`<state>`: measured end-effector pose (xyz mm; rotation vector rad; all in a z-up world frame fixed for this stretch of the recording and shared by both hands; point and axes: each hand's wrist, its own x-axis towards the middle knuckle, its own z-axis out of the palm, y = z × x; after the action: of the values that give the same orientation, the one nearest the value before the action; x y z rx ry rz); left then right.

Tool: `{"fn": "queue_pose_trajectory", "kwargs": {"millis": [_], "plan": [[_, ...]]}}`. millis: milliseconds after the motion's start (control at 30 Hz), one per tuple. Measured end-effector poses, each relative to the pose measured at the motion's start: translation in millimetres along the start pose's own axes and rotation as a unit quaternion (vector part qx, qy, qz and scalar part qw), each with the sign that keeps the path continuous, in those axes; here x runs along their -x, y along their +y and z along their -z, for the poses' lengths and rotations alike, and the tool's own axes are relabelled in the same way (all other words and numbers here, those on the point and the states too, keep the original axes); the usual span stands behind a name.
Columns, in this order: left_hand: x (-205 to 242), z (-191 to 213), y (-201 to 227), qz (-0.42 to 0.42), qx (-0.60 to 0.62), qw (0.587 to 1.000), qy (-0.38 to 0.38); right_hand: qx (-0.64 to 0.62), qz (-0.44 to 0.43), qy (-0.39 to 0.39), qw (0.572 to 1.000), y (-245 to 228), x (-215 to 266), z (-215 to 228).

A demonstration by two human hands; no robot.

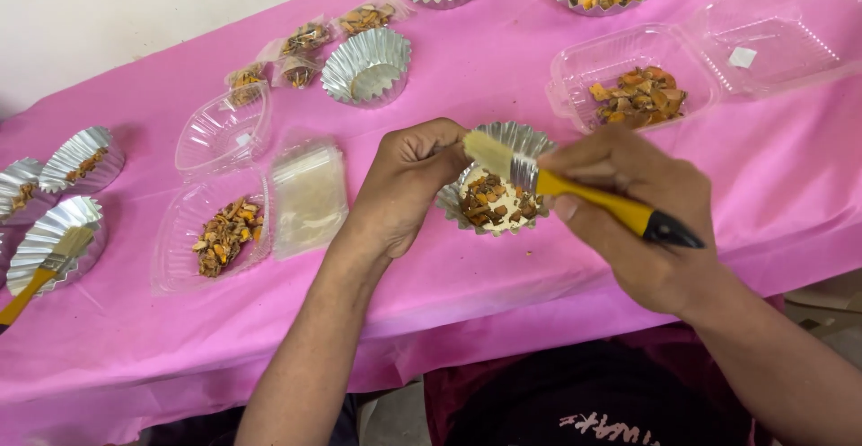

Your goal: Cleaning and sorting dried leaves in small foil cups using a brush and hands on a production table.

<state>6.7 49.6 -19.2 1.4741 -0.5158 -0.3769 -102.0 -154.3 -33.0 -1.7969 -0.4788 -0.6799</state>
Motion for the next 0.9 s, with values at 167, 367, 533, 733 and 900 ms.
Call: {"fn": "queue_pose_trajectory", "kwargs": {"millis": [167,367,533,733,900], "plan": [[0.7,7.4,-5.0,-0.011,0.05,0.999,-0.01,-0.04,0.006,0.037,0.999,-2.3,-0.2,4.4],[2.6,10.1,-12.5,-0.031,0.053,0.998,-0.006,-0.01,0.03,-0.019,0.999,6.1,-5.5,5.4],[5.7,8.5,-13.4,-0.033,0.039,0.999,0.009,0.008,0.004,0.064,0.998,-2.9,-6.1,-2.0],[2.3,8.6,-14.0,-0.035,0.025,0.998,0.044,-0.026,-0.033,0.027,0.999,2.8,-3.8,-3.0],[2.8,4.2,-11.0,-0.043,0.02,0.997,0.053,-0.048,-0.059,-0.062,0.995,-0.6,-3.6,0.9]]}}
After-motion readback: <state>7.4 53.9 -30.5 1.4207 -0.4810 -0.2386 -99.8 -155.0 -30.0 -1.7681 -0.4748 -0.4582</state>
